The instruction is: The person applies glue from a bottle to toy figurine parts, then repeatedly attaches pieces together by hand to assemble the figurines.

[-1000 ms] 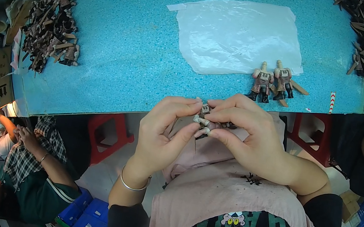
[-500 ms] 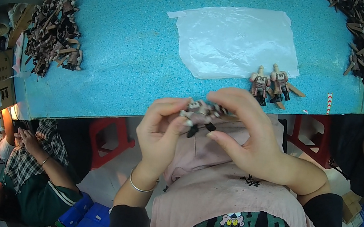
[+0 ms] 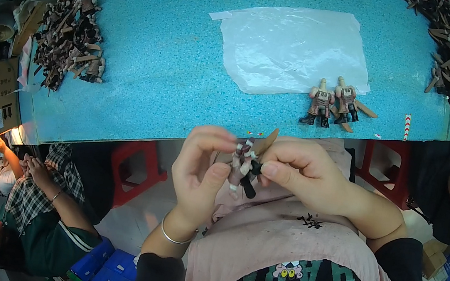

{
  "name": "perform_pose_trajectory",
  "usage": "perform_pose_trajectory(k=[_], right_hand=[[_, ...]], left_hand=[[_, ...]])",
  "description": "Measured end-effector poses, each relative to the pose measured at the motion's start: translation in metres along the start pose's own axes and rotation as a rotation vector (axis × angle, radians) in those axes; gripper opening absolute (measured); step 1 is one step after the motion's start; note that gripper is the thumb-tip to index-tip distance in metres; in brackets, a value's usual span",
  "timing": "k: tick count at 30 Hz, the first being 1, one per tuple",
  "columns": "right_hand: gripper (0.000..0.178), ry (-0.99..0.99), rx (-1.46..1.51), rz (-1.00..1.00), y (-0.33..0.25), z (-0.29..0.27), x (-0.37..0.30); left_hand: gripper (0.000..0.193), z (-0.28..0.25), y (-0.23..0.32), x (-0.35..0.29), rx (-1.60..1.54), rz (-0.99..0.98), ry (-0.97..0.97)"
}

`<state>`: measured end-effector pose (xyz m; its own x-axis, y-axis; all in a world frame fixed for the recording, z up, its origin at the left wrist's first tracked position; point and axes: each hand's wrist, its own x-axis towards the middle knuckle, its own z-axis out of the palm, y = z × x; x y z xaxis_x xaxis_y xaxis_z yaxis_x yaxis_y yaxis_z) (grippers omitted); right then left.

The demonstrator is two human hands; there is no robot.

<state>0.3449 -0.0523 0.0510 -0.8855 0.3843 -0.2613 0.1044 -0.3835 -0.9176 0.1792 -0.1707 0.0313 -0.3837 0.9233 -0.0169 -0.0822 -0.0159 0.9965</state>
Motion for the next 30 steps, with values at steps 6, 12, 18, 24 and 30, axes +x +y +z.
perform_pose_trajectory(k=[6, 12, 18, 24, 30], right_hand=[[0.025, -0.007, -0.146, -0.129, 0.003, -0.001, 0.000], [0.020, -0.042, -0.285, -0.154, 0.002, -0.006, 0.005], [0.024, 0.081, -0.276, -0.321, -0.001, 0.002, 0.008], [0.036, 0.025, -0.379, -0.297, 0.000, 0.003, 0.002], [0.045, 0.177, -0.261, -0.412, 0.001, 0.009, 0.001]], left_hand=[[0.027, -0.003, 0.008, 0.015, -0.434, -0.316, -0.304], [0.031, 0.003, 0.000, 0.012, -0.298, -0.146, -0.322], [0.036, 0.024, 0.012, 0.006, -0.289, -0.022, 0.062], [0.046, 0.004, 0.011, 0.008, -0.101, -0.101, -0.141], [0.044, -0.001, 0.015, 0.012, -0.203, -0.180, -0.293]])
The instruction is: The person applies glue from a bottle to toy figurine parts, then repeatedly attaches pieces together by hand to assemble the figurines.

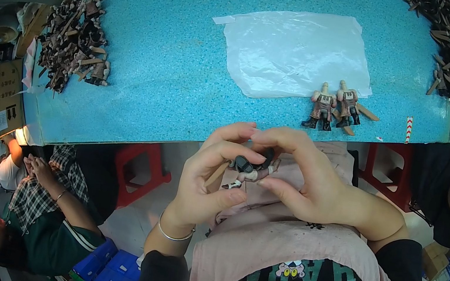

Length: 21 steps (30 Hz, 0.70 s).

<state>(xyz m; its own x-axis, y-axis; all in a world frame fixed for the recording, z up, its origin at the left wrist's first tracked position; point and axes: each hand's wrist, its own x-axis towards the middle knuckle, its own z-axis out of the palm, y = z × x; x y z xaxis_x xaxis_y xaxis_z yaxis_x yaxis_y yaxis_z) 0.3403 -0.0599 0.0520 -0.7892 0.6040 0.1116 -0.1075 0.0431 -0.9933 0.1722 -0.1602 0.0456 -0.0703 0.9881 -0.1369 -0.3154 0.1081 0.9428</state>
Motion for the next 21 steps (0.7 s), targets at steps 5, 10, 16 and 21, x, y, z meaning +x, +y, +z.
perform_pose_trajectory(k=[5, 10, 16, 21], right_hand=[[0.043, -0.115, -0.112, -0.035, -0.001, -0.006, 0.010], [0.047, -0.106, -0.138, -0.012, -0.002, -0.005, 0.011], [0.038, -0.064, -0.250, -0.043, -0.009, -0.031, 0.037], [0.020, 0.128, -0.668, -0.088, -0.004, -0.085, 0.129]], left_hand=[[0.042, 0.006, -0.003, 0.003, 0.011, 0.065, 0.049], [0.037, 0.005, -0.002, 0.008, 0.166, 0.164, 0.060], [0.037, -0.003, -0.004, 0.007, 0.149, 0.152, 0.101], [0.036, -0.008, -0.005, 0.001, 0.129, 0.154, 0.166]])
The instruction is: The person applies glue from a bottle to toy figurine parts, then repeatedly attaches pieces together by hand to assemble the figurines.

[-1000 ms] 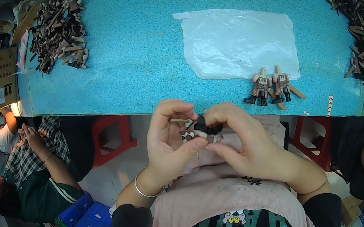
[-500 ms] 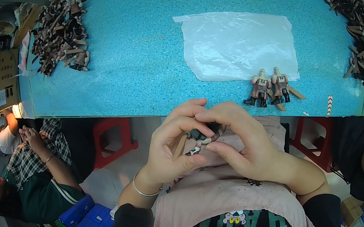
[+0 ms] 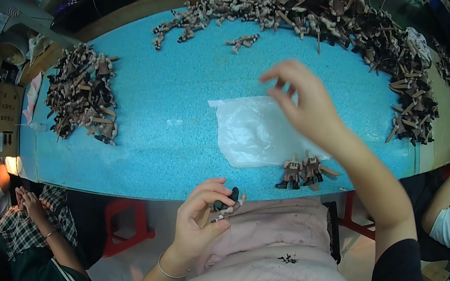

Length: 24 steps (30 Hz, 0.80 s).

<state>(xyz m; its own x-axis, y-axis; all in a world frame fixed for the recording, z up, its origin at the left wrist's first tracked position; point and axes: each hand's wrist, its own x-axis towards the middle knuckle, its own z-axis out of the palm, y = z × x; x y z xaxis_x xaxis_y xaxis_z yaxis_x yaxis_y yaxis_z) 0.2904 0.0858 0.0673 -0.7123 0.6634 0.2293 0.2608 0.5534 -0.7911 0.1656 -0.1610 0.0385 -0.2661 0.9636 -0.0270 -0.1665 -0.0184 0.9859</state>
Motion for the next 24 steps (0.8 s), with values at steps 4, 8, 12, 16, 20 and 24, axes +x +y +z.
perform_pose_trajectory(k=[4, 8, 12, 16, 20, 24], right_hand=[[0.019, 0.029, -0.318, -0.128, 0.041, 0.001, 0.082], [0.022, -0.030, -0.542, -0.228, 0.057, 0.014, 0.115], [0.021, 0.000, -0.552, -0.091, 0.066, 0.022, 0.107], [0.017, -0.036, -0.351, -0.030, 0.046, 0.005, 0.066], [0.014, -0.131, -0.240, -0.028, 0.032, -0.020, -0.002], [0.014, -0.161, -0.218, -0.013, 0.028, -0.018, -0.033]], left_hand=[[0.034, -0.002, -0.001, 0.000, -0.023, -0.012, 0.010], [0.033, -0.002, 0.003, 0.000, -0.034, -0.019, -0.007], [0.034, -0.004, 0.002, -0.001, -0.064, -0.045, 0.012], [0.034, -0.008, 0.000, -0.004, -0.074, -0.073, 0.034], [0.036, -0.004, -0.003, -0.001, -0.047, -0.068, 0.005], [0.035, 0.002, -0.006, 0.004, -0.086, -0.089, -0.007]])
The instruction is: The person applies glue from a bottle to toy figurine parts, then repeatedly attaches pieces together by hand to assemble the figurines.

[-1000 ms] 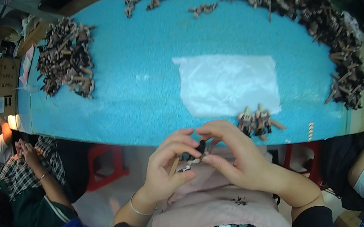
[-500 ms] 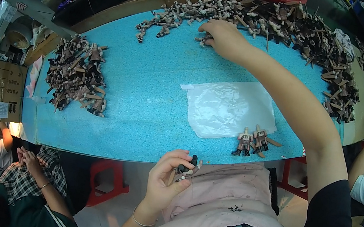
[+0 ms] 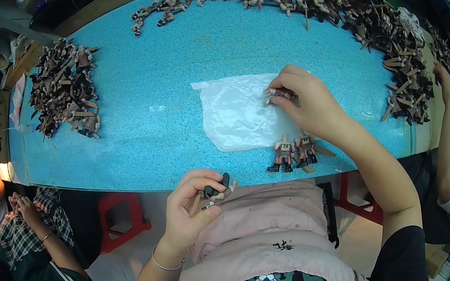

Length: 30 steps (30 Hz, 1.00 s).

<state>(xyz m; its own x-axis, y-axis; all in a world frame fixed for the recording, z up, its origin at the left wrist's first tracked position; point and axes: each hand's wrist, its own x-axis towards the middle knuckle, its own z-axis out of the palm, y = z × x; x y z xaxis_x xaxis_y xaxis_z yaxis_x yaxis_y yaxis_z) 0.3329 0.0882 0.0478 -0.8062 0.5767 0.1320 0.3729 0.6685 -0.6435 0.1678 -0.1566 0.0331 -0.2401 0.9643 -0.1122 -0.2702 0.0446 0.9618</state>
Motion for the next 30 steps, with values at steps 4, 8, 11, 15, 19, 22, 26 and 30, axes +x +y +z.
perform_pose_trajectory(k=[4, 8, 11, 15, 19, 22, 26, 30], right_hand=[[0.013, -0.039, -0.021, 0.035, -0.006, 0.002, -0.001], [0.013, -0.011, -0.082, 0.068, -0.006, -0.001, 0.002], [0.013, -0.020, -0.048, -0.016, -0.010, 0.004, 0.005], [0.011, 0.085, 0.040, 0.055, -0.003, -0.002, -0.001], [0.010, 0.108, 0.524, 0.293, -0.006, -0.013, -0.023], [0.012, 0.045, 0.649, 0.396, -0.014, -0.023, -0.036], [0.017, 0.040, 0.728, 0.419, -0.014, -0.023, -0.048], [0.023, 0.087, 0.820, 0.428, -0.014, -0.021, -0.055]], left_hand=[[0.033, 0.005, 0.005, 0.001, 0.026, 0.012, -0.023], [0.032, 0.003, 0.005, -0.002, 0.049, 0.021, -0.016], [0.032, 0.001, 0.007, -0.007, 0.058, 0.017, 0.024], [0.029, -0.002, 0.016, -0.002, 0.175, 0.071, 0.034], [0.023, -0.039, 0.037, 0.024, 0.571, 0.283, 0.261], [0.020, -0.087, 0.068, 0.060, 0.894, 0.439, 0.459], [0.027, -0.166, 0.116, 0.111, 1.269, 0.694, 0.741], [0.034, -0.141, 0.118, 0.118, 1.387, 0.773, 0.807]])
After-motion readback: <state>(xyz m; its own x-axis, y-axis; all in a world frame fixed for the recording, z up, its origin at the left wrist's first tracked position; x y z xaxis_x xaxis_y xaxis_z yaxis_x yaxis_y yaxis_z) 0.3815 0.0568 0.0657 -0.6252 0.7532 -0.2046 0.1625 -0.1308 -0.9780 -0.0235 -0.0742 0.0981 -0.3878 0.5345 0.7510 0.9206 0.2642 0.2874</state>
